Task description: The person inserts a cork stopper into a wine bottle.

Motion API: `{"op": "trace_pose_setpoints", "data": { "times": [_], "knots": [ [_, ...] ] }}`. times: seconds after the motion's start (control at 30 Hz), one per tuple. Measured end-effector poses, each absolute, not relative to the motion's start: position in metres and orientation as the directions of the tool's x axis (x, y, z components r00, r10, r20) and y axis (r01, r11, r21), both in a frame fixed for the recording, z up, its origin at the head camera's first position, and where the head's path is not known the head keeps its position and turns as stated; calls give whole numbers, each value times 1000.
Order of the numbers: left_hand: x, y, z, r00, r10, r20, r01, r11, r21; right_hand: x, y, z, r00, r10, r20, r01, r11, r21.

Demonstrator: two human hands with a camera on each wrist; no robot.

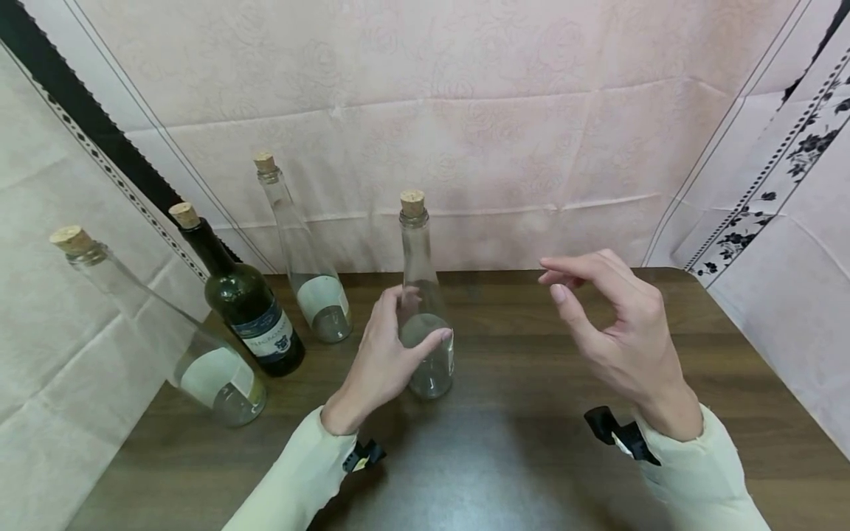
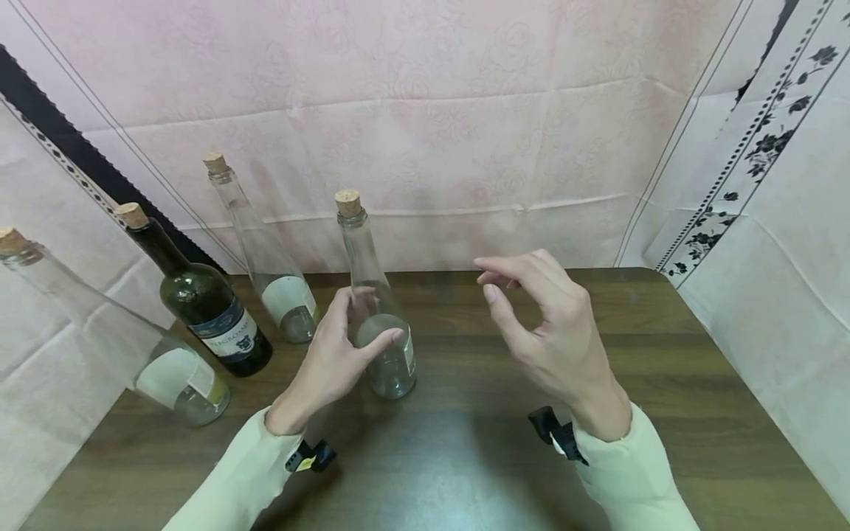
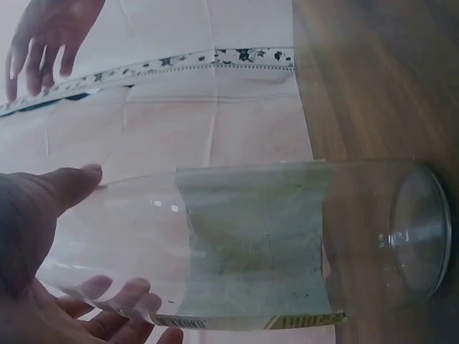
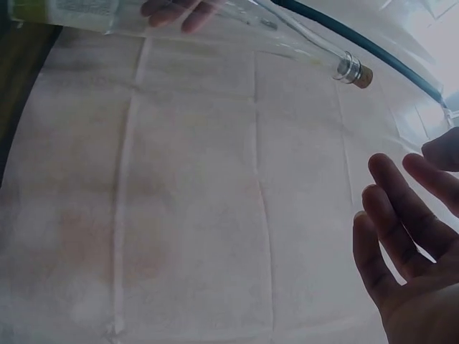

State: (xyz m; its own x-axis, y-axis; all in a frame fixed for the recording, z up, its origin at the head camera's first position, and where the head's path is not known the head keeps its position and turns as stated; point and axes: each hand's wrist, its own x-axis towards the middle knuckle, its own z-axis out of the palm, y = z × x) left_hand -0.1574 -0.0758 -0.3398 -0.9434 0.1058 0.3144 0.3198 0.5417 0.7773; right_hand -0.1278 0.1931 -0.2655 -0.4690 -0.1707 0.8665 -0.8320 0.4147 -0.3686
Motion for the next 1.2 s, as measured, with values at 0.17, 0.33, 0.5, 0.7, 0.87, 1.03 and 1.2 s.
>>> {"op": "trace_pose_setpoints", "data": {
  "times": [0.17,0.33,0.5,0.7,0.87,1.03,1.2],
  "knots": [
    [-168,-77,-339,-947,48,316,291,539,791,-129,199,-269,-468,-196,862,-834,421,-357],
    [-178,-80,-338,-945,25,325,286,542,790,-130,203,-271,-473,-213,855,-833,425,-355],
    [-190,-84,-338,-943,18,332,292,523,801,-130,207,-275,-482,-241,842,-825,447,-345],
    [-205,-89,-337,-938,-33,345,277,529,802,-131,211,-281,-506,-258,823,-808,477,-347],
    [-216,-89,-337,-923,-99,372,265,537,801,-131,213,-283,-542,-264,798,-772,532,-348],
    [-228,-89,-340,-907,-138,399,273,530,803,-129,219,-285,-620,-242,746,-690,621,-372],
    [-239,-92,-343,-896,-178,407,257,538,802,-128,225,-288,-653,-209,728,-643,661,-387]
  ]
}}
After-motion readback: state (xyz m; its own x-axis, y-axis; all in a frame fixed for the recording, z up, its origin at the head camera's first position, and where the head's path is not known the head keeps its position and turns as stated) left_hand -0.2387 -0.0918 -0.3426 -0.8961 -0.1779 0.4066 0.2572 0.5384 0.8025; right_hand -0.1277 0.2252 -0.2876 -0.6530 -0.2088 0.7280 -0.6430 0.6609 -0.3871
